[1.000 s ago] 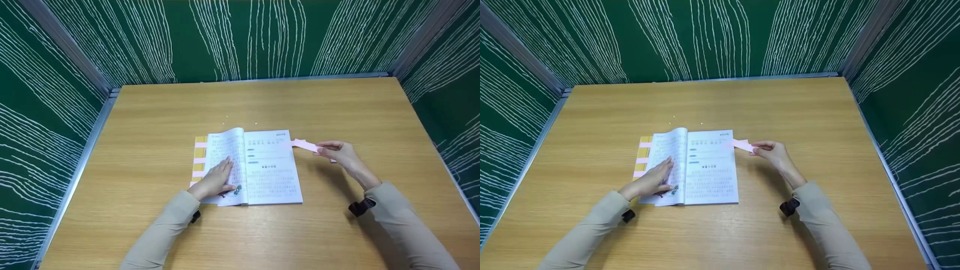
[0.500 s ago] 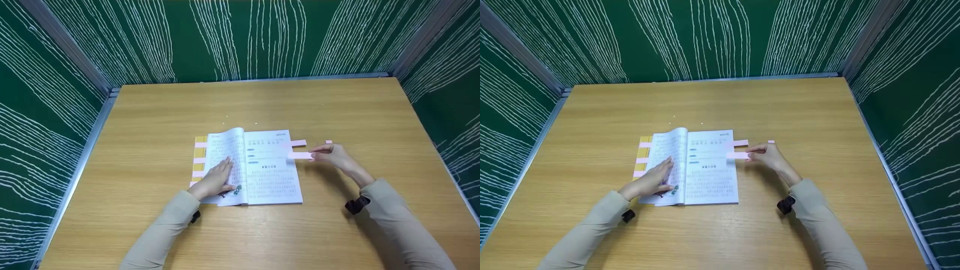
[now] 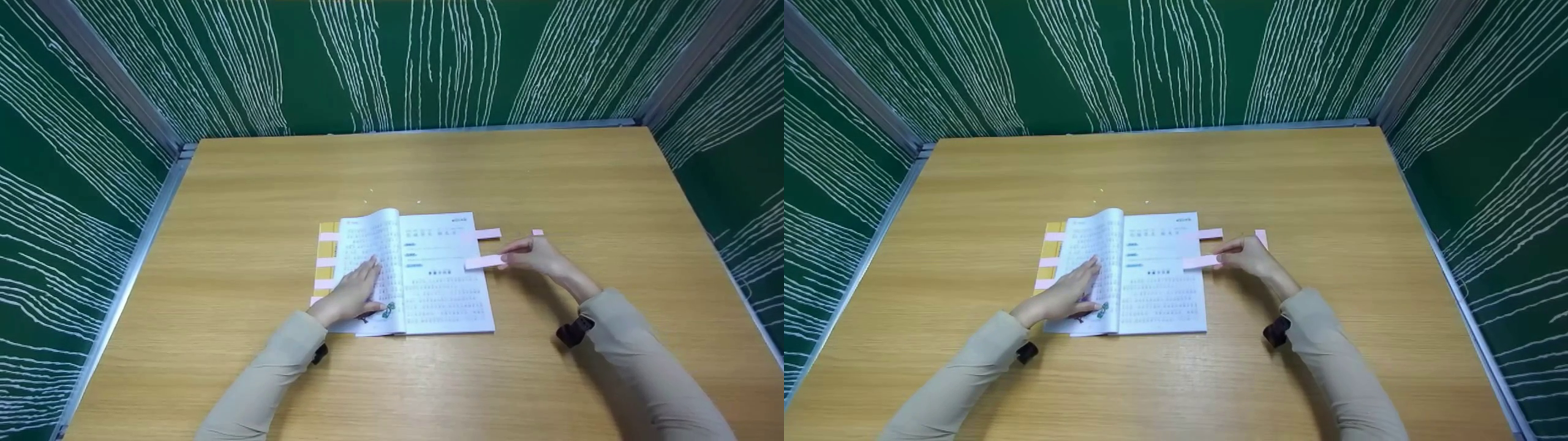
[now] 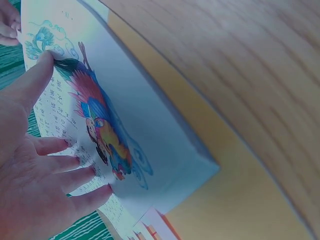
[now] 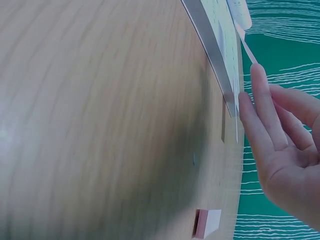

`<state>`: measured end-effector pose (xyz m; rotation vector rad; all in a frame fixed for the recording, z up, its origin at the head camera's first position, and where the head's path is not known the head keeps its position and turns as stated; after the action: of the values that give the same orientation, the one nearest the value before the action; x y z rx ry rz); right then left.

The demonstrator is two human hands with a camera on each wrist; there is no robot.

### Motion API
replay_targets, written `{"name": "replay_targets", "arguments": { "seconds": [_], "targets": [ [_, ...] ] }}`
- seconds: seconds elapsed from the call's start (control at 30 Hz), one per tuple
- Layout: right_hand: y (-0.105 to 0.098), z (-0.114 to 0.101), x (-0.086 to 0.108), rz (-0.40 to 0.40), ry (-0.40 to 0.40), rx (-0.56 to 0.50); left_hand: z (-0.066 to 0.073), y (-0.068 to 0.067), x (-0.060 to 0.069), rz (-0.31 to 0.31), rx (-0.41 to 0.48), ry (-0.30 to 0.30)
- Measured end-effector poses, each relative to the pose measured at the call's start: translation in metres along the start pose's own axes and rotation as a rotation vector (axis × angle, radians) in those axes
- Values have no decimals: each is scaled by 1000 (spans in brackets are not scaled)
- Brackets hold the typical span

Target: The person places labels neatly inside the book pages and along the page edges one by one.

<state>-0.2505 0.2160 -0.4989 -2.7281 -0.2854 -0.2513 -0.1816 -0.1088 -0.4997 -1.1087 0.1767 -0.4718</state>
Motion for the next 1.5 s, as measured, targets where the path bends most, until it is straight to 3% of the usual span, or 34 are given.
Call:
{"name": "replay_targets", "arguments": {
  "seconds": [0.2, 0.67, 1.27, 1.5],
  "targets": [
    [2, 2, -1, -14, 5, 0, -3, 4, -2, -32, -24, -22],
    [5, 8, -4, -19, 13, 20, -2, 3, -2, -27, -31, -21],
    [8, 8, -6, -4, -58, 95, -4, 2, -2, -36, -32, -19],
    [8, 9, -6, 18, -39, 115, -3, 3, -2, -27, -34, -17]
  ]
}}
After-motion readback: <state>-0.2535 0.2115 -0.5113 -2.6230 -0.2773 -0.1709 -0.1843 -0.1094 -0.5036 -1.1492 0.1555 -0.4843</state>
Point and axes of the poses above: each hand's wrist, its own x-axis away from the middle knuckle, its own y-axis out of the palm, z = x × y, the point moved 5 cm from there along -x, towards the middle knuckle, and after that the axes turned 13 degrees about z, right-handed, at the moved point
